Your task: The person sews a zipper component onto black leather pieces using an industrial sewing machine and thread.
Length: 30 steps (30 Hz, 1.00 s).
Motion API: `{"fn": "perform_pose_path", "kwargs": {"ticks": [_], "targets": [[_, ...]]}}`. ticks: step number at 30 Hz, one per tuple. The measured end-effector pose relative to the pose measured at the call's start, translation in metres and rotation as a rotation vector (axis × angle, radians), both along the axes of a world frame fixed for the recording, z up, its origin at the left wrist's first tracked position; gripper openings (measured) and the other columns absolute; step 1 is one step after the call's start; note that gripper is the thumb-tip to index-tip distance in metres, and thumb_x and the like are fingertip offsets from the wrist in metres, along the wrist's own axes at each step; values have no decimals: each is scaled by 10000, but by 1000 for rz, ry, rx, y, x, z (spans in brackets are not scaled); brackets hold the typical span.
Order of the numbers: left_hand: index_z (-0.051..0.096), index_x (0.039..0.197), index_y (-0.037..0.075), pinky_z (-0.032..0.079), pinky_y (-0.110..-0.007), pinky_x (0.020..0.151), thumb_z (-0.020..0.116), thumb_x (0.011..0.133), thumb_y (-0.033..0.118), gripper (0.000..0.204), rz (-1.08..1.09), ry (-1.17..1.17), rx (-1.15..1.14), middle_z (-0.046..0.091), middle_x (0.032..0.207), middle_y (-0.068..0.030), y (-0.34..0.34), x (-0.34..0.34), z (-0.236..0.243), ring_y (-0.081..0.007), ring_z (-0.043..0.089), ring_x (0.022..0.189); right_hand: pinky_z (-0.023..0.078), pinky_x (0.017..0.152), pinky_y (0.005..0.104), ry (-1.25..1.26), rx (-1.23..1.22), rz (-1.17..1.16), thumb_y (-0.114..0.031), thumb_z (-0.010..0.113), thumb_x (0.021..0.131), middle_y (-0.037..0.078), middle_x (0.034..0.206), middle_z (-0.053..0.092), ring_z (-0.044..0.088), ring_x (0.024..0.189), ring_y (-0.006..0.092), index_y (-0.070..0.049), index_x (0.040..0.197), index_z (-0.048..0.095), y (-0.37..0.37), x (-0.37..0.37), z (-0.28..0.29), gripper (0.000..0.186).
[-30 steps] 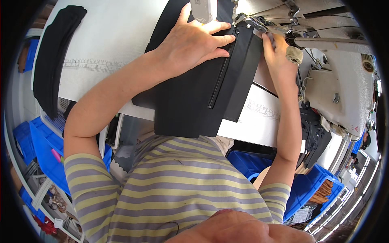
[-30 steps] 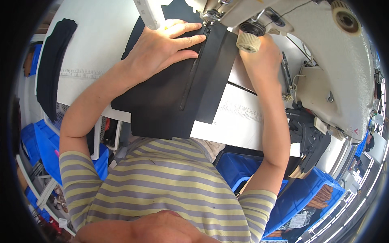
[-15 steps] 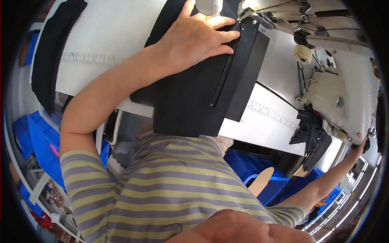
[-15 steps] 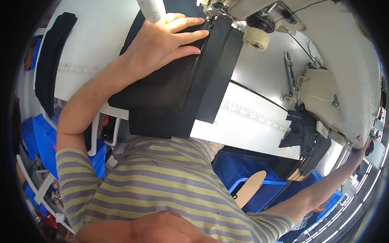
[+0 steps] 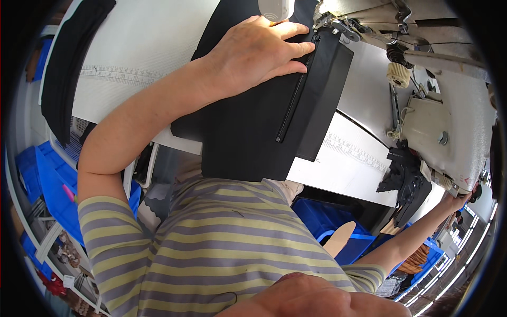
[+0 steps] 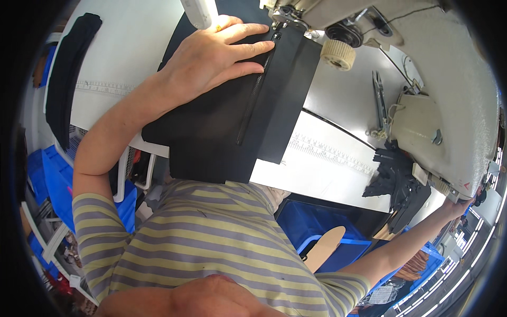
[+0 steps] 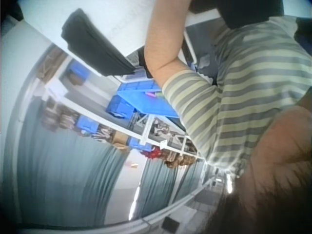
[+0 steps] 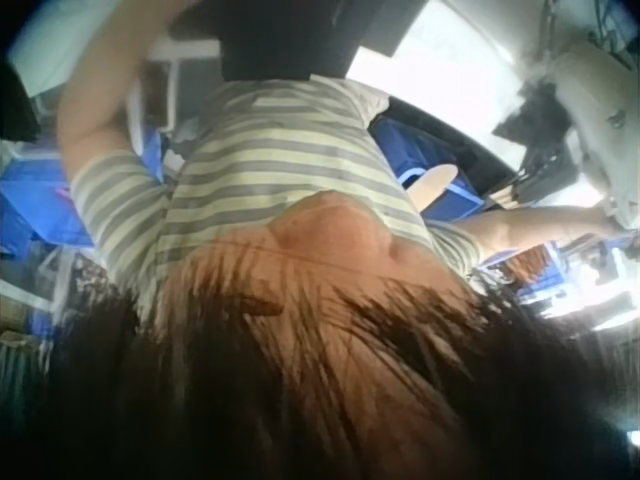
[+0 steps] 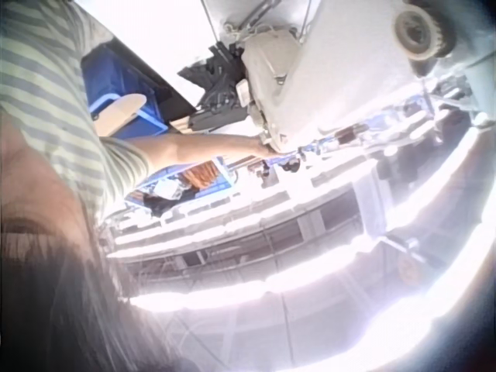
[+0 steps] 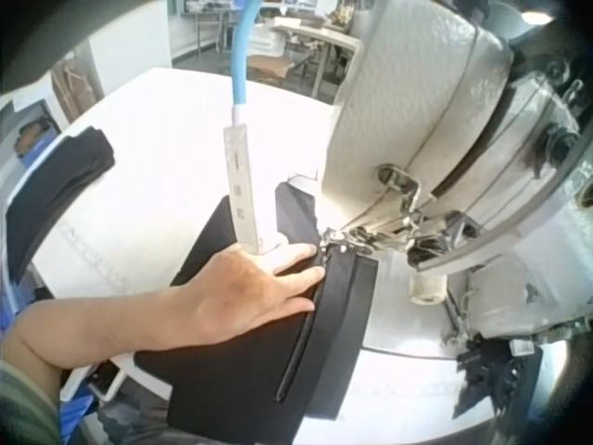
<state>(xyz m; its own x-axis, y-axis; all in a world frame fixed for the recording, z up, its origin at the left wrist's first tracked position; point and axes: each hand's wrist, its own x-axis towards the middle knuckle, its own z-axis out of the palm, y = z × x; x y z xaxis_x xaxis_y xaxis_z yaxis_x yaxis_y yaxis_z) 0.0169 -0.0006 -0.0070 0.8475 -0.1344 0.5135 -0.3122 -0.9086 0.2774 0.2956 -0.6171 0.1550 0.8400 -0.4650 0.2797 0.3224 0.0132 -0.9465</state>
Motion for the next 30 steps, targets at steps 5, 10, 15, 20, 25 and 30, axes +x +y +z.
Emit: {"fn": "perform_pose_path", "kwargs": {"ticks": [5, 10, 15, 20, 25, 30], "targets": [[684, 1118, 127, 535, -335, 801, 705, 807, 304, 359, 4, 11, 3, 621, 1223, -30, 0, 0, 1, -229, 600, 1011, 362, 1070, 571, 10, -16, 52, -319, 424, 995, 190, 1371, 493, 466, 1269, 361, 8, 1358, 446, -14, 3, -1, 489], [684, 1118, 129, 539, -334, 796, 705, 807, 302, 356, 8, 5, 6, 621, 1221, -27, 0, 0, 0, -221, 602, 1006, 400, 1045, 520, 171, -43, -97, -298, 468, 977, 169, 1339, 525, 490, 1246, 336, -6, 1345, 464, -39, 23, 28, 470], [685, 1116, 129, 541, -332, 796, 704, 810, 300, 351, 12, 16, 21, 617, 1229, -26, 0, -1, 1, -219, 605, 1006, 436, 998, 436, 368, -241, 53, -336, 580, 944, 96, 1310, 551, 527, 1202, 262, -67, 1327, 488, -88, 62, 44, 477], [686, 1115, 126, 542, -327, 792, 704, 811, 295, 348, 6, 7, 15, 623, 1222, -29, 0, 0, 2, -220, 609, 1002, 436, 1002, 436, 292, -210, 142, -335, 567, 954, 87, 1307, 555, 530, 1198, 256, -84, 1335, 484, -108, 73, 41, 463], [686, 1114, 126, 542, -323, 788, 704, 811, 291, 346, -3, -6, 20, 628, 1215, -31, 0, 0, 2, -221, 610, 1000, 441, 1002, 442, 179, -229, 118, -312, 565, 954, 93, 1308, 556, 526, 1208, 265, -72, 1335, 489, -70, 43, 26, 457], [681, 1120, 126, 540, -330, 779, 699, 816, 294, 348, -5, 1, 34, 629, 1212, -34, 1, 0, 2, -218, 611, 1001, 438, 1013, 487, -93, -70, -77, -287, 528, 958, 145, 1327, 548, 520, 1229, 316, 0, 1358, 471, -26, 14, -13, 496]]}}
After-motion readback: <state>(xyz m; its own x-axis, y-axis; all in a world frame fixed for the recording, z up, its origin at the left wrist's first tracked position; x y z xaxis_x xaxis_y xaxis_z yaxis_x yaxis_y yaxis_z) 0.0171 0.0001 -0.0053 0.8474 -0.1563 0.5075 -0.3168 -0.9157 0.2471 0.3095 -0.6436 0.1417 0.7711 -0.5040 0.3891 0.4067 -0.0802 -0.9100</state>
